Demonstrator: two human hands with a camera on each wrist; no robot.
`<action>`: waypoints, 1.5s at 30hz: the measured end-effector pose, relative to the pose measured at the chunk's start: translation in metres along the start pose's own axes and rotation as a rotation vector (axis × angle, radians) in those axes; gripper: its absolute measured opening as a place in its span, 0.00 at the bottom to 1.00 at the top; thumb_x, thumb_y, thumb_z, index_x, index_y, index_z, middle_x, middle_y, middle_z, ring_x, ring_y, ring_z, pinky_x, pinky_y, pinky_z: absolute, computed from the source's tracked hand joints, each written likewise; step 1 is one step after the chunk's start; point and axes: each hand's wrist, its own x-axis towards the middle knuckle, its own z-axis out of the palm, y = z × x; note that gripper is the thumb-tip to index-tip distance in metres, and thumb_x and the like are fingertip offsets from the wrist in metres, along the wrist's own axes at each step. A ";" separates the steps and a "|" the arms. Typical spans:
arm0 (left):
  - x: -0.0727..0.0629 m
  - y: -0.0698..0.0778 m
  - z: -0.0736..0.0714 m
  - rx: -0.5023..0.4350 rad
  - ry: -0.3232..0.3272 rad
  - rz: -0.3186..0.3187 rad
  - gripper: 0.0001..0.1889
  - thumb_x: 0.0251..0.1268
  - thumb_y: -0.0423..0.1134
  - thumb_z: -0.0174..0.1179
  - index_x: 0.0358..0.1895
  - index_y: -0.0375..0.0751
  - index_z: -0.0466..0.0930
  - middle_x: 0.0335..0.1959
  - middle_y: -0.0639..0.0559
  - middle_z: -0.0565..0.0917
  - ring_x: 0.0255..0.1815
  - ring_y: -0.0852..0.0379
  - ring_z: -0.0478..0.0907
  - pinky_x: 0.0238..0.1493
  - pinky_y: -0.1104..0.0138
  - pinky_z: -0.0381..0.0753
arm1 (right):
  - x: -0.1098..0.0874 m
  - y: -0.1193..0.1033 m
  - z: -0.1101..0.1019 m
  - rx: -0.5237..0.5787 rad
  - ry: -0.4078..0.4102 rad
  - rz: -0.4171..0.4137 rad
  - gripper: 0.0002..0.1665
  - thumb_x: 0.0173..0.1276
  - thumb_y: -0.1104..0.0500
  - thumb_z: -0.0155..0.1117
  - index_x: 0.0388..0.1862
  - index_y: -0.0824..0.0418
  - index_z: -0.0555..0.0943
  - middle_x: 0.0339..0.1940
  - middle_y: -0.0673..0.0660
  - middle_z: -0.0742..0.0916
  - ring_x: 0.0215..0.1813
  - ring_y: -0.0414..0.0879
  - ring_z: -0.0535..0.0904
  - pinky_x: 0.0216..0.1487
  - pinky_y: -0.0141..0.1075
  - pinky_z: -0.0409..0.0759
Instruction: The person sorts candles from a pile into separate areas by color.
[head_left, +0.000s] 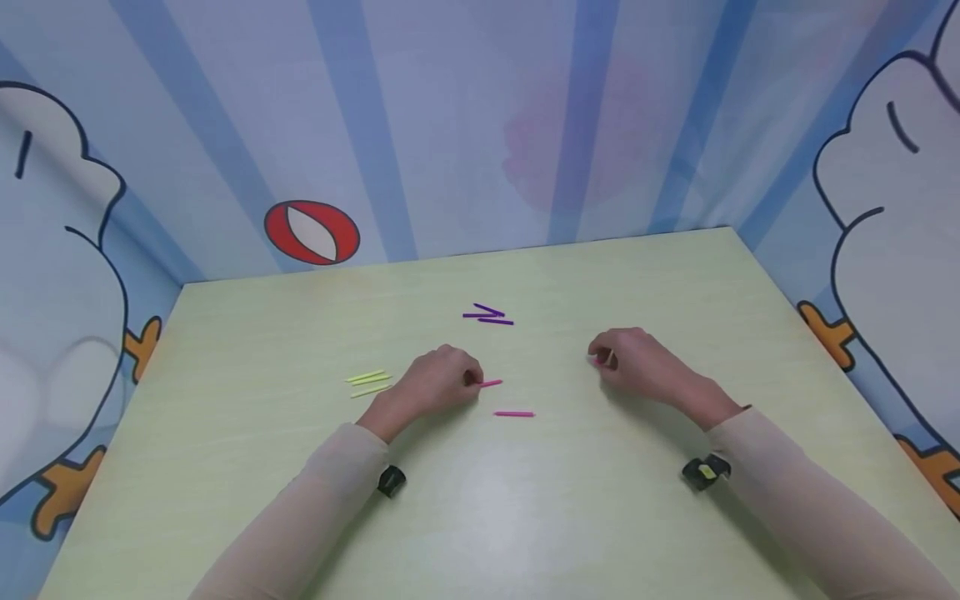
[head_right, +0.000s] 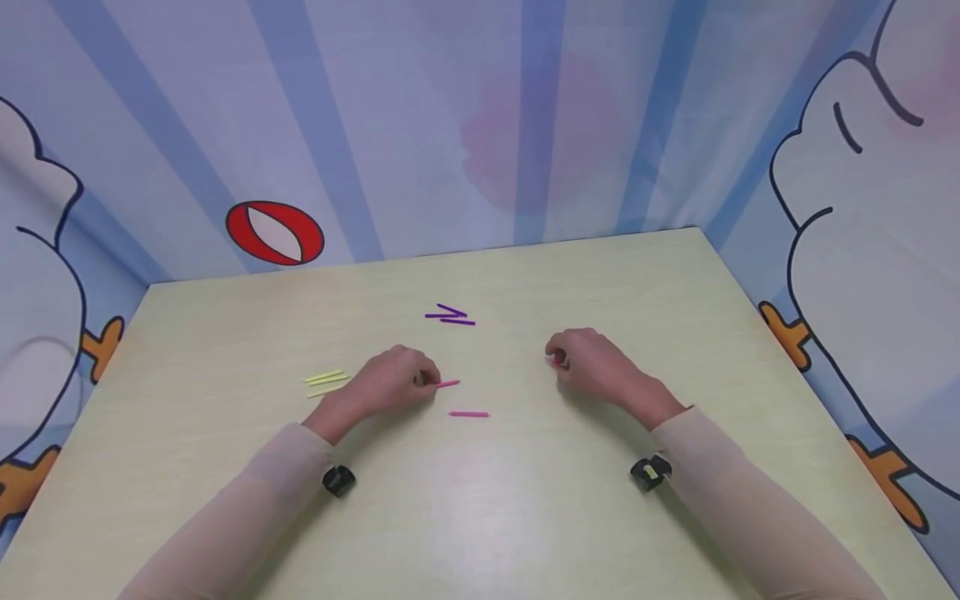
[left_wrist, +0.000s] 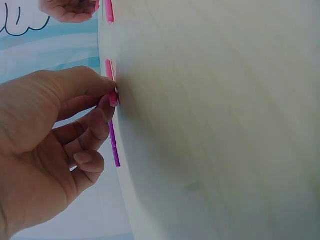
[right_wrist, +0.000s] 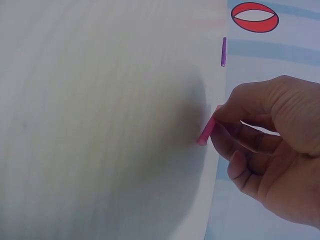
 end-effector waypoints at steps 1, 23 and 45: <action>0.000 0.000 0.000 0.000 0.001 0.000 0.06 0.66 0.33 0.64 0.41 0.43 0.89 0.33 0.55 0.85 0.34 0.58 0.75 0.40 0.65 0.77 | 0.000 0.000 0.000 -0.003 -0.001 -0.001 0.11 0.62 0.72 0.66 0.44 0.69 0.85 0.35 0.57 0.87 0.37 0.47 0.82 0.42 0.43 0.82; -0.003 -0.001 -0.002 -0.020 0.005 -0.006 0.05 0.65 0.33 0.65 0.41 0.42 0.89 0.33 0.55 0.84 0.34 0.58 0.76 0.42 0.65 0.78 | 0.004 -0.001 -0.001 -0.011 -0.032 0.002 0.11 0.65 0.69 0.65 0.46 0.70 0.84 0.35 0.56 0.86 0.37 0.46 0.81 0.42 0.43 0.81; -0.006 -0.002 -0.002 -0.043 -0.001 -0.030 0.06 0.66 0.34 0.65 0.43 0.42 0.89 0.36 0.54 0.86 0.37 0.59 0.78 0.45 0.65 0.79 | 0.030 -0.057 0.013 0.016 -0.109 -0.080 0.14 0.66 0.65 0.66 0.50 0.67 0.84 0.41 0.55 0.86 0.42 0.47 0.80 0.47 0.40 0.80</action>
